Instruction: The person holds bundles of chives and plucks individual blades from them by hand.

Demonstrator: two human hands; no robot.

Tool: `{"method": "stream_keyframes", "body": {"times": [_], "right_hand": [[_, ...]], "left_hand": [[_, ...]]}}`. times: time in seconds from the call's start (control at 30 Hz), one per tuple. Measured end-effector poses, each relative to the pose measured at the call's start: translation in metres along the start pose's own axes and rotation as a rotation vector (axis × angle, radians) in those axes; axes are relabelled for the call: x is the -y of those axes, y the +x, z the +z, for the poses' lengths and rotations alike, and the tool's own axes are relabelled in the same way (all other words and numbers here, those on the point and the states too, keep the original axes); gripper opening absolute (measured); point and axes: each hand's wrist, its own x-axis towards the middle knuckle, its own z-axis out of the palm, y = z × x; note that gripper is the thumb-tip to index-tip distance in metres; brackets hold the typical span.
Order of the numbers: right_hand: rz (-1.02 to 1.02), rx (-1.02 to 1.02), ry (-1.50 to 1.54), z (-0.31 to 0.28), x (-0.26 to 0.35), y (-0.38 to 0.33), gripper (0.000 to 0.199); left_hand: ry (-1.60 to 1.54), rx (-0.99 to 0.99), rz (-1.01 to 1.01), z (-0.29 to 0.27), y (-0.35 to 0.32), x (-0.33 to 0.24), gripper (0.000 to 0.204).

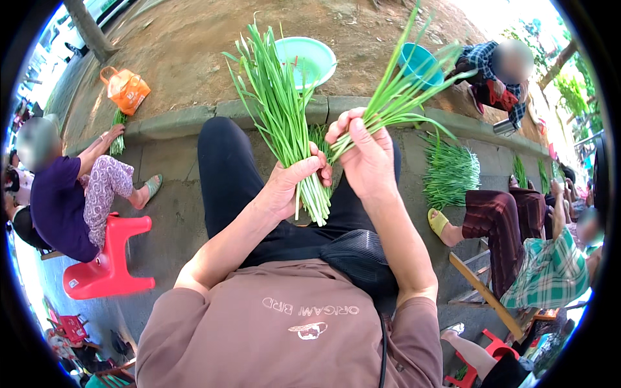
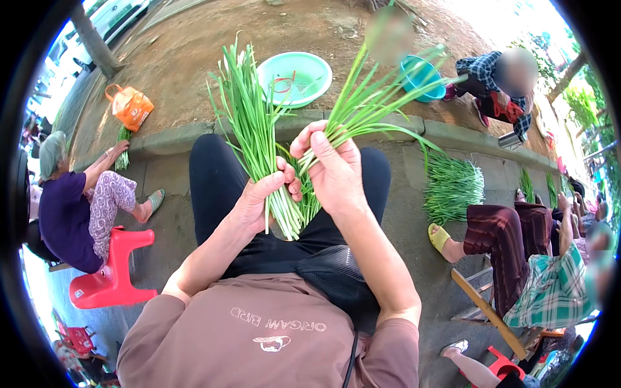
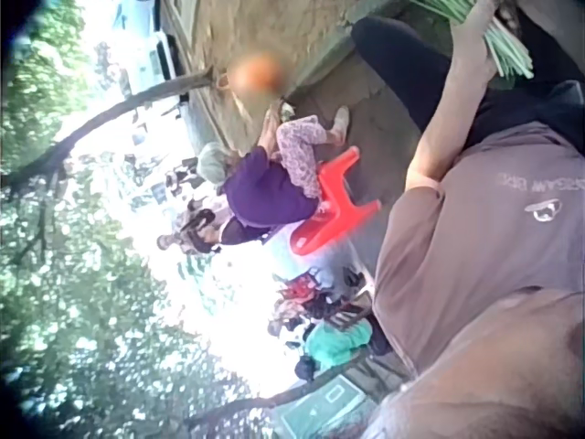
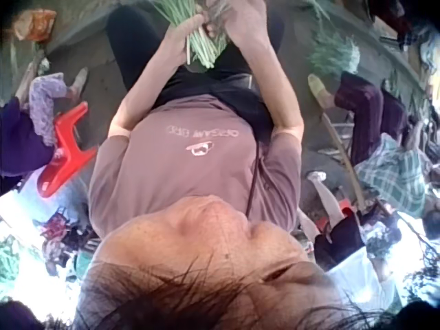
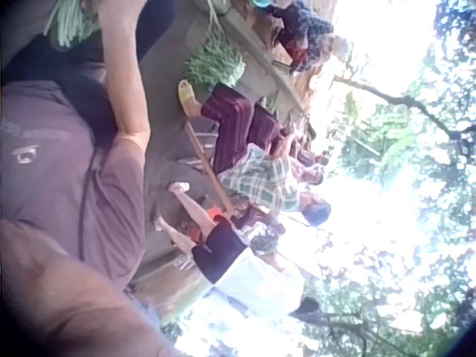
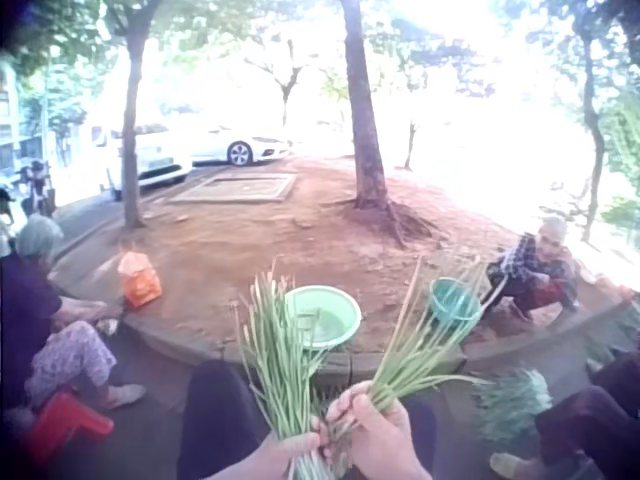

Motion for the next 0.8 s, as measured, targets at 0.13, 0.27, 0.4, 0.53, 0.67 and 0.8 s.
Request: {"method": "stream_keyframes", "body": {"times": [0.13,0.27,0.4,0.53,0.67,0.8], "right_hand": [[0.142,-0.026,-0.111,0.009,-0.002,-0.009,0.02],[0.093,0.062,-0.147,-0.003,0.002,-0.003,0.025],[0.214,-0.023,-0.124,0.005,-0.013,-0.014,0.023],[0.136,0.048,-0.176,0.005,-0.012,-0.015,0.019],[0.022,0.061,-0.159,-0.005,-0.015,-0.009,0.018],[0.168,0.137,0.007,-0.003,-0.016,-0.015,0.017]], "left_hand": [[0.053,0.013,-0.005,0.001,0.0,-0.002,0.019],[0.083,-0.077,-0.034,-0.006,-0.006,-0.005,0.018],[-0.028,-0.057,-0.092,-0.012,-0.009,0.004,0.02],[-0.025,-0.096,-0.065,-0.019,-0.008,0.005,0.02],[-0.024,-0.137,0.0,-0.017,-0.01,0.006,0.018],[0.019,-0.04,0.056,-0.019,-0.008,0.006,0.02]]}}
